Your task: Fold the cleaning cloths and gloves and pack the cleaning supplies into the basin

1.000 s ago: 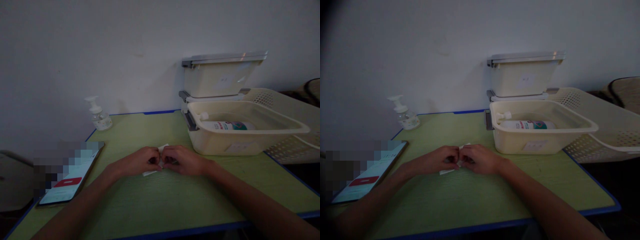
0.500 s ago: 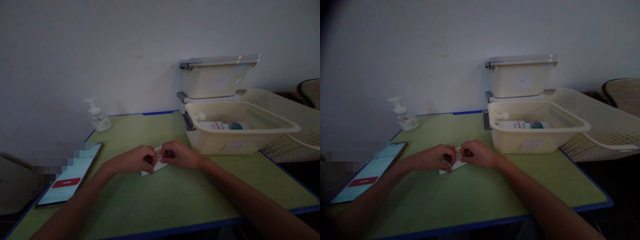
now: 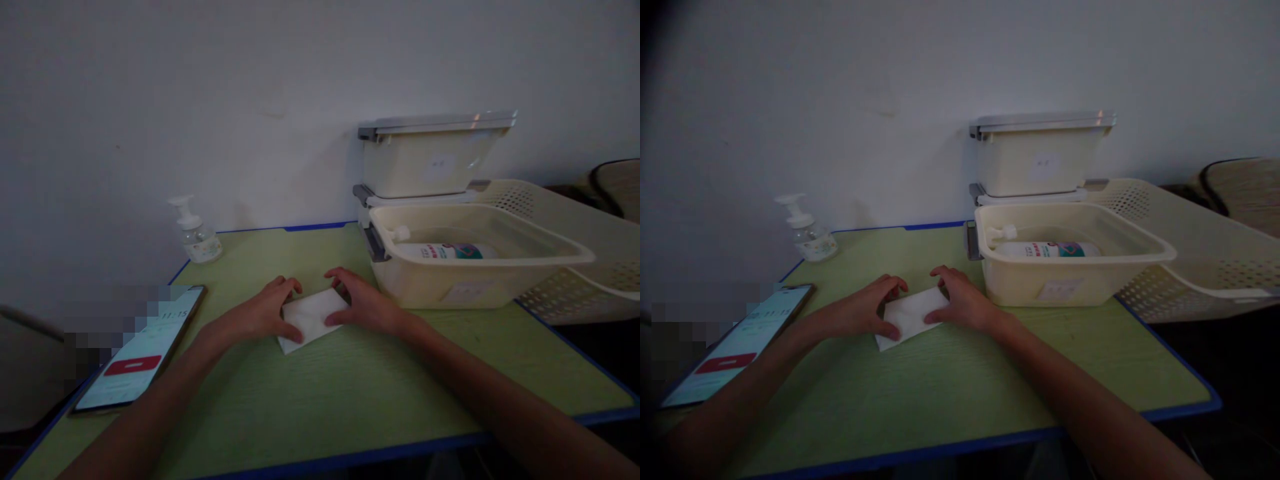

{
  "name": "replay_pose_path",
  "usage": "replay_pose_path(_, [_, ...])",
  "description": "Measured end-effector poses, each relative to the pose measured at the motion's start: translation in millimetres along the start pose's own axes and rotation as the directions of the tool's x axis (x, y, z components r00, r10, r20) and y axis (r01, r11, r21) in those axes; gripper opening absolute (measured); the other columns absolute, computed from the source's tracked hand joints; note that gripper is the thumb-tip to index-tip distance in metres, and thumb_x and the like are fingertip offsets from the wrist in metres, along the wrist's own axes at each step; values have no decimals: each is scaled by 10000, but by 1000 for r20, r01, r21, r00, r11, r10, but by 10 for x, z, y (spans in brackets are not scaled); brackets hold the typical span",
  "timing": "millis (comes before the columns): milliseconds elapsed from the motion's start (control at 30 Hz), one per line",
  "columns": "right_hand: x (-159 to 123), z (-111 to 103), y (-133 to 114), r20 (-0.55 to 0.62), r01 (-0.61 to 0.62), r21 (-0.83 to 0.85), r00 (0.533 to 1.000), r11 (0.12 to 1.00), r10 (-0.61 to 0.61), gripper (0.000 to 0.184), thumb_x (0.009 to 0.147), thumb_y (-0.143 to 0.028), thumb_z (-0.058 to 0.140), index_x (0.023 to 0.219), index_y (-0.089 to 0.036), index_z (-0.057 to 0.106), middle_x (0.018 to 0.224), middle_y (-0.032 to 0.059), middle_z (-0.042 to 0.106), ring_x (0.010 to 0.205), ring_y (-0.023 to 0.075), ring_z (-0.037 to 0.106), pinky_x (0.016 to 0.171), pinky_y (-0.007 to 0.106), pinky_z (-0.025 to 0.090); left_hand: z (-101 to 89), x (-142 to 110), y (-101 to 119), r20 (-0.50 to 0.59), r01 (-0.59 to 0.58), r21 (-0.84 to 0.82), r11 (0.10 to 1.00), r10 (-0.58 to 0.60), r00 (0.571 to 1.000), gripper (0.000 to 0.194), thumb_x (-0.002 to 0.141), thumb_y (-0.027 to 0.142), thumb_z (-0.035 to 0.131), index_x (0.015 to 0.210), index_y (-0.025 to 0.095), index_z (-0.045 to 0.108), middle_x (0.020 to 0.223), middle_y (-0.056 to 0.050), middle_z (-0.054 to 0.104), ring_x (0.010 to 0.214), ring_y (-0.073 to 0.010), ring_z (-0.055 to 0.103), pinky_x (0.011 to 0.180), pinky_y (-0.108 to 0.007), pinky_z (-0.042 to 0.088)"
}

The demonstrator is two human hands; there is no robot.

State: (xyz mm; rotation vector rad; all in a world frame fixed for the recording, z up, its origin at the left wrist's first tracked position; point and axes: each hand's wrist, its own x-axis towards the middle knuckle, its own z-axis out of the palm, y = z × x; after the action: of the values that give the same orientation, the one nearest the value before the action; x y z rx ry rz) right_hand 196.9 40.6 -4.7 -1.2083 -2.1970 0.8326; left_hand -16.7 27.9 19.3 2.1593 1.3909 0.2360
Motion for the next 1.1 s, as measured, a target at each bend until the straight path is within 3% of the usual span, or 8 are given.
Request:
replay_pose_path(167, [7,10,1,33,-23,-2,999,1000,23,777,558,-225,780,1233,-145,403,951,64,533,857,190,520,741,329,433,-2,19,20,129,65,-119,991,-50,990,555,529,288,699,1003,152,443,867,-14,535,765,-189,526,631,-274,409])
replay_pose_path(333, [-3,-2,4,57,26,15,998,1000,-27,811,559,-207,776,1265,-160,381,1033,83,525,904,195,513,810,364,418,5,17,70,110,83,-98,992,-72,991,485,514,255,689,932,160,463,844,-4,539,756,-189,528,612,-268,398])
replay_pose_path(500, [-4,-25,-10,138,-11,137,990,990,-8,818,559,-151,765,1261,-169,344,876,9,513,769,151,517,690,296,434,-5,-1,136,102,66,-114,991,-55,993,476,512,210,665,935,165,452,857,0,527,771,-181,518,617,-260,393])
replay_pose_path(600, [-1,-41,-37,158,-45,181,987,983,16,768,545,-114,761,1207,-171,375,781,-35,476,694,128,498,598,248,410,-6,-7,159,108,50,-165,985,-32,994,484,513,186,648,948,174,435,864,7,525,770,-173,516,607,-252,393])
replay_pose_path(833, [6,-83,-55,214,-83,230,976,970,33,660,528,-92,759,1103,-181,448,767,-43,521,683,119,514,580,230,405,4,-14,154,66,28,-205,978,-15,998,501,513,151,629,971,188,428,872,14,520,769,-167,518,592,-243,393])
replay_pose_path(1100, [-1,-95,-80,171,-11,230,985,973,-29,364,551,-79,719,855,-153,533,772,-36,518,679,102,493,581,214,389,-36,-27,162,52,11,-289,957,4,999,500,540,130,624,1003,191,445,844,18,539,748,-159,537,600,-250,417])
